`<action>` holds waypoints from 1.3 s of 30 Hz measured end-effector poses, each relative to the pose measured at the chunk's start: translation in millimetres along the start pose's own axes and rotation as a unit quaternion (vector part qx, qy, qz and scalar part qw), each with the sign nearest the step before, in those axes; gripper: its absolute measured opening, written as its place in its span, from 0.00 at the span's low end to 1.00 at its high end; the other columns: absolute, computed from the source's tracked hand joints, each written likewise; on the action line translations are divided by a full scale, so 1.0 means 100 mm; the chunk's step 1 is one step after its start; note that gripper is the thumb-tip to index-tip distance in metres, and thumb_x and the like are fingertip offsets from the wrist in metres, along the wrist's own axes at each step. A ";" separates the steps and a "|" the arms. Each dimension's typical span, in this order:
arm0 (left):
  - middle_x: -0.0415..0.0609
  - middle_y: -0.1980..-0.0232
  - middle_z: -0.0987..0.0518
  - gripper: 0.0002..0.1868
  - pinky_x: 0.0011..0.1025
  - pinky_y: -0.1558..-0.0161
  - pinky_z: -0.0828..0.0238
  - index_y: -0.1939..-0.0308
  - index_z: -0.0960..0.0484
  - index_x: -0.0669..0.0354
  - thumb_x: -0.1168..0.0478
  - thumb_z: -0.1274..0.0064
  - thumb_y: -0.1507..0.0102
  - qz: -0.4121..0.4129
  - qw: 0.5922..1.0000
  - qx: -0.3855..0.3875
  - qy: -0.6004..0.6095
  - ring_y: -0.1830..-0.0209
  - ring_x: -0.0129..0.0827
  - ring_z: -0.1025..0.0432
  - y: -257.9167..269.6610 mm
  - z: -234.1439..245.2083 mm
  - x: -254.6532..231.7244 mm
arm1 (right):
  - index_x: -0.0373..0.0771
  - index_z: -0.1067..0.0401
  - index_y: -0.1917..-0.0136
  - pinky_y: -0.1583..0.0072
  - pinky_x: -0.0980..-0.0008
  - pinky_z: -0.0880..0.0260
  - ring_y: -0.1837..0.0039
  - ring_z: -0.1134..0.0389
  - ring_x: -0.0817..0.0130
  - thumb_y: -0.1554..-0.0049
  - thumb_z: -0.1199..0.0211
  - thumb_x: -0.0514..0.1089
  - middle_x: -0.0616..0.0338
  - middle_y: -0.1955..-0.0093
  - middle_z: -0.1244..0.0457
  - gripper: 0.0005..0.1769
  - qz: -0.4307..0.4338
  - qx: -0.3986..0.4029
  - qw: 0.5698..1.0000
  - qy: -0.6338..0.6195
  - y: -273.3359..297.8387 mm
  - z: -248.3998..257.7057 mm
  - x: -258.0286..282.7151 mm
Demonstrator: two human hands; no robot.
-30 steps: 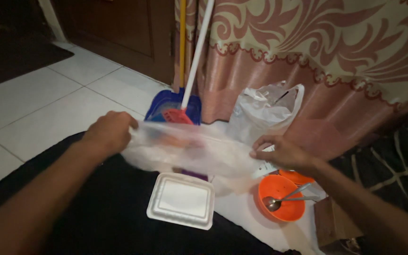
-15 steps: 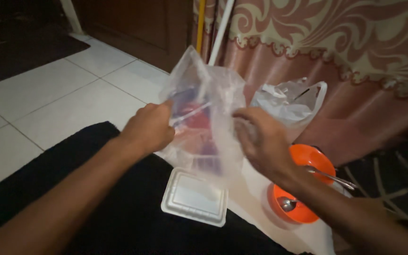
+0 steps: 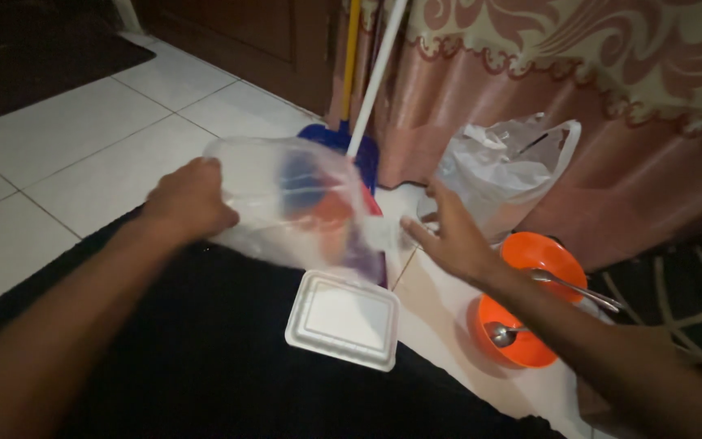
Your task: Packing a food container into a plastic bag, folding a towel, and organizing various items in a box on a table.
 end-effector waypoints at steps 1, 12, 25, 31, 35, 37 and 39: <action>0.57 0.39 0.23 0.31 0.45 0.39 0.28 0.42 0.23 0.63 0.58 0.32 0.47 0.000 1.000 0.002 0.000 0.40 0.52 0.25 -0.03 -0.03 0.05 | 0.29 0.51 0.25 0.48 0.59 0.25 0.42 0.29 0.52 0.46 0.35 0.55 0.38 0.29 0.44 0.47 -0.002 0.001 1.000 0.000 0.05 -0.09 -0.20; 0.56 0.33 0.29 0.35 0.45 0.40 0.29 0.38 0.28 0.61 0.59 0.36 0.48 -0.093 0.993 -0.062 0.046 0.37 0.55 0.30 -0.15 -0.79 0.25 | 0.26 0.30 0.44 0.46 0.59 0.28 0.44 0.33 0.61 0.51 0.29 0.68 0.49 0.43 0.36 0.43 -0.449 0.262 0.835 -0.180 0.96 -1.25 -1.13; 0.57 0.34 0.29 0.37 0.44 0.41 0.30 0.39 0.28 0.62 0.58 0.34 0.51 -0.121 0.988 -0.061 0.072 0.37 0.53 0.30 -0.15 -0.86 0.14 | 0.33 0.28 0.35 0.39 0.55 0.31 0.40 0.30 0.61 0.50 0.30 0.65 0.53 0.42 0.30 0.41 -0.509 0.273 0.800 -0.164 1.24 -1.51 -1.11; 0.55 0.35 0.26 0.34 0.43 0.40 0.29 0.38 0.27 0.59 0.61 0.39 0.49 -0.104 0.992 -0.028 0.067 0.37 0.51 0.29 -0.15 -0.94 0.08 | 0.38 0.31 0.32 0.38 0.56 0.28 0.39 0.28 0.60 0.50 0.30 0.53 0.52 0.39 0.29 0.35 -0.480 0.235 0.797 -0.281 1.23 -1.52 -0.87; 0.56 0.29 0.32 0.40 0.43 0.37 0.32 0.31 0.32 0.58 0.60 0.39 0.48 -0.081 0.995 -0.007 0.052 0.34 0.50 0.31 -0.02 -0.75 -0.05 | 0.29 0.30 0.34 0.40 0.55 0.25 0.42 0.26 0.55 0.49 0.30 0.50 0.45 0.41 0.29 0.35 -0.439 0.208 0.798 -0.357 1.19 -1.47 -0.84; 0.53 0.28 0.31 0.39 0.41 0.34 0.32 0.30 0.33 0.56 0.59 0.40 0.45 -0.047 0.997 0.031 0.049 0.32 0.48 0.31 -0.08 -0.82 0.03 | 0.26 0.30 0.34 0.40 0.55 0.25 0.42 0.26 0.53 0.49 0.29 0.50 0.43 0.42 0.29 0.35 -0.409 0.202 0.803 -0.384 1.12 -1.35 -0.80; 0.59 0.24 0.38 0.42 0.42 0.32 0.41 0.28 0.36 0.60 0.63 0.43 0.47 -0.151 0.985 -0.054 0.060 0.27 0.51 0.39 -0.33 -1.03 0.19 | 0.32 0.32 0.32 0.38 0.60 0.26 0.40 0.26 0.59 0.48 0.32 0.53 0.50 0.40 0.29 0.36 -0.443 0.214 0.780 -0.387 1.10 -1.23 -0.80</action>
Point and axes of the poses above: each hand's wrist, its own y-axis away from the middle knuckle, its own z-axis out of the back of the hand, x = y × z, the point moved 6 cm from there along -y, towards the middle knuckle
